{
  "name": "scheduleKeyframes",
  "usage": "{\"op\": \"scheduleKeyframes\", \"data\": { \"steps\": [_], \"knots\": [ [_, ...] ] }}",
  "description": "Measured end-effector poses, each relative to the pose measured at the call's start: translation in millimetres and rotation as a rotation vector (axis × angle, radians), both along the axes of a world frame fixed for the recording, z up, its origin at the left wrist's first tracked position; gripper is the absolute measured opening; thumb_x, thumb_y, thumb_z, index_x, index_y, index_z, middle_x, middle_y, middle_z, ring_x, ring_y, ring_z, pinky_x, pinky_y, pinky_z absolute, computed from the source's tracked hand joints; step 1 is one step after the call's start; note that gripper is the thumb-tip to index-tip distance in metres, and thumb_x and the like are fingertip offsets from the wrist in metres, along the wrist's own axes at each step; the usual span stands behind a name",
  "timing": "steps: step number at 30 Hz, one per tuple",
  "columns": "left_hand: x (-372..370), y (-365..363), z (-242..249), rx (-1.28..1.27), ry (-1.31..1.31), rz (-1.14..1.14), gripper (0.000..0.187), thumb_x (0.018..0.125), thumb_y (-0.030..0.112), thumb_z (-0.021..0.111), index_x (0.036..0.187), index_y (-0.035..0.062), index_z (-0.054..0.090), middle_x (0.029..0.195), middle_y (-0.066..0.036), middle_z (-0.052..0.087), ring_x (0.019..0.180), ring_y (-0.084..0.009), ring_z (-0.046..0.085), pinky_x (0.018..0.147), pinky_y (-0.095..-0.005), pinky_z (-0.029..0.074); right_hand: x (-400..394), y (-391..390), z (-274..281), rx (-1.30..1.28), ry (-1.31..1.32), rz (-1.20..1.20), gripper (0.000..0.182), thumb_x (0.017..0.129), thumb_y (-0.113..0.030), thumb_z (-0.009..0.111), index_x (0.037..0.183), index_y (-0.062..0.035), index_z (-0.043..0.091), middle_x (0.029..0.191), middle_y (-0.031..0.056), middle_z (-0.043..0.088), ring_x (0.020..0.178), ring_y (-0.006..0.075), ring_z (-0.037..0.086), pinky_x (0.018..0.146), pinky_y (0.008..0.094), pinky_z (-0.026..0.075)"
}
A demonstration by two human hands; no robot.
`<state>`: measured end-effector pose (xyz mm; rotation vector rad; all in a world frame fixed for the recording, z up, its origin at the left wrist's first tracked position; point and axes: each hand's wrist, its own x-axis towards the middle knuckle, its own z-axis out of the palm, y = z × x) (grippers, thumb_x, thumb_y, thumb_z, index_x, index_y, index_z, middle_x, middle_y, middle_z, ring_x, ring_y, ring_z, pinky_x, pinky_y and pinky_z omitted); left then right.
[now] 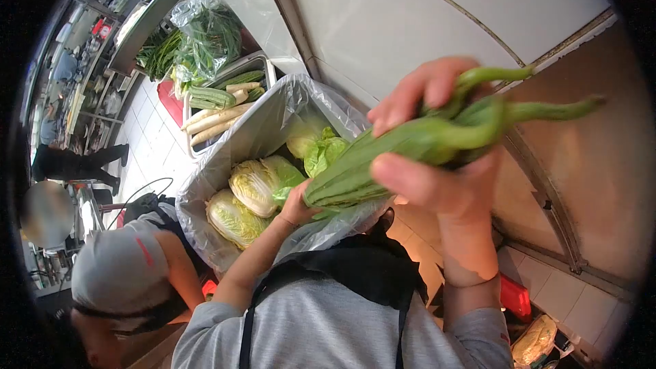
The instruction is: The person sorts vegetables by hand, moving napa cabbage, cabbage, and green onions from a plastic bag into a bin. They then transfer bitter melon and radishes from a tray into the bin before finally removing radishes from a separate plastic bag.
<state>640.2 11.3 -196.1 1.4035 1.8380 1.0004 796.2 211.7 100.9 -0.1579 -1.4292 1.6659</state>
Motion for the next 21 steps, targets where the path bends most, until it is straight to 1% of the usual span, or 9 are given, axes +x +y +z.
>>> {"op": "scheduleKeyframes", "data": {
  "steps": [4, 6, 7, 9, 10, 11, 13, 15, 21],
  "knots": [
    [-28.8, -42.3, -16.7, -0.150, 0.189, 0.073, 0.030, 0.068, 0.009, 0.067, 0.097, 0.0044, 0.061, 0.095, -0.017, 0.063, 0.087, -0.0319, 0.061, 0.076, -0.0379, 0.048, 28.6, 25.2, 37.7, 0.115, 0.044, 0.200, 0.045, 0.068, -0.012, 0.067, 0.100, -0.0157, 0.035, 0.091, 0.0010, 0.041, 0.088, 0.0167, 0.045, 0.092, 0.0381, 0.035],
    [-53.0, -43.6, -20.7, 0.104, 0.164, 0.483, 0.027, 0.071, 0.009, 0.066, 0.096, 0.0031, 0.061, 0.092, -0.017, 0.063, 0.086, -0.0301, 0.062, 0.072, -0.0370, 0.048, 33.8, 27.6, 44.1, 0.094, 0.068, 0.236, 0.045, 0.069, -0.012, 0.066, 0.101, -0.0159, 0.035, 0.092, 0.0006, 0.041, 0.090, 0.0165, 0.045, 0.094, 0.0383, 0.033],
    [-69.9, -42.5, 0.1, 0.119, 0.148, 0.629, 0.019, 0.080, 0.007, 0.058, 0.099, 0.0010, 0.060, 0.092, -0.012, 0.062, 0.085, -0.0225, 0.058, 0.076, -0.0343, 0.045, 33.5, 27.2, 43.3, 0.081, 0.075, 0.246, 0.045, 0.069, -0.012, 0.067, 0.101, -0.0161, 0.035, 0.092, 0.0005, 0.041, 0.090, 0.0165, 0.045, 0.094, 0.0385, 0.032],
    [-116.1, -46.0, 18.2, 0.385, 0.166, 0.942, 0.018, 0.085, 0.010, 0.057, 0.097, -0.0033, 0.059, 0.089, -0.010, 0.061, 0.080, -0.0195, 0.056, 0.072, -0.0315, 0.044, 29.2, 24.4, 33.7, 0.065, 0.071, 0.263, 0.045, 0.069, -0.012, 0.067, 0.101, -0.0164, 0.035, 0.092, 0.0006, 0.041, 0.090, 0.0167, 0.045, 0.094, 0.0389, 0.032],
    [-130.0, -47.9, 45.4, 0.407, 0.095, 1.024, 0.022, 0.088, 0.016, 0.056, 0.101, -0.0019, 0.058, 0.087, -0.010, 0.062, 0.073, -0.0172, 0.056, 0.064, -0.0292, 0.045, 21.9, 17.9, 22.1, 0.033, 0.071, 0.227, 0.046, 0.067, -0.011, 0.067, 0.100, -0.0164, 0.036, 0.091, 0.0011, 0.042, 0.088, 0.0174, 0.046, 0.093, 0.0393, 0.035],
    [-141.7, -45.0, 63.1, 0.469, -0.064, 1.273, 0.026, 0.088, 0.016, 0.055, 0.106, -0.0025, 0.056, 0.090, -0.008, 0.061, 0.077, -0.0152, 0.056, 0.067, -0.0280, 0.046, 14.5, 11.4, 10.6, 0.000, 0.071, 0.191, 0.046, 0.066, -0.010, 0.068, 0.099, -0.0164, 0.037, 0.090, 0.0016, 0.043, 0.087, 0.0182, 0.047, 0.091, 0.0397, 0.037],
    [-168.0, -58.9, 77.5, 0.595, -0.231, 1.332, 0.026, 0.089, 0.014, 0.053, 0.108, -0.0036, 0.054, 0.093, -0.008, 0.060, 0.079, -0.0150, 0.056, 0.069, -0.0275, 0.047, 0.8, -5.6, -16.0, -0.146, 0.038, 0.067, 0.048, 0.060, -0.002, 0.068, 0.096, -0.0124, 0.038, 0.084, 0.0048, 0.048, 0.079, 0.0182, 0.053, 0.083, 0.0388, 0.045],
    [-169.1, -68.4, 93.8, 0.615, -0.235, 1.314, 0.025, 0.088, 0.013, 0.053, 0.106, -0.0040, 0.055, 0.095, -0.009, 0.060, 0.080, -0.0150, 0.056, 0.069, -0.0274, 0.047, -4.9, -19.1, -53.1, -0.259, -0.048, 0.034, 0.046, 0.061, 0.001, 0.068, 0.094, -0.0110, 0.038, 0.083, 0.0056, 0.049, 0.078, 0.0169, 0.053, 0.082, 0.0382, 0.045],
    [-148.0, -89.4, 68.6, 0.534, -0.121, 1.370, 0.024, 0.086, 0.006, 0.053, 0.106, -0.0066, 0.056, 0.101, -0.009, 0.059, 0.086, -0.0159, 0.055, 0.074, -0.0271, 0.045, 2.1, -45.8, -199.3, -0.053, -0.239, 0.157, 0.041, 0.063, 0.002, 0.070, 0.089, -0.0083, 0.040, 0.085, 0.0071, 0.050, 0.083, 0.0181, 0.053, 0.082, 0.0378, 0.044]
  ]
}}
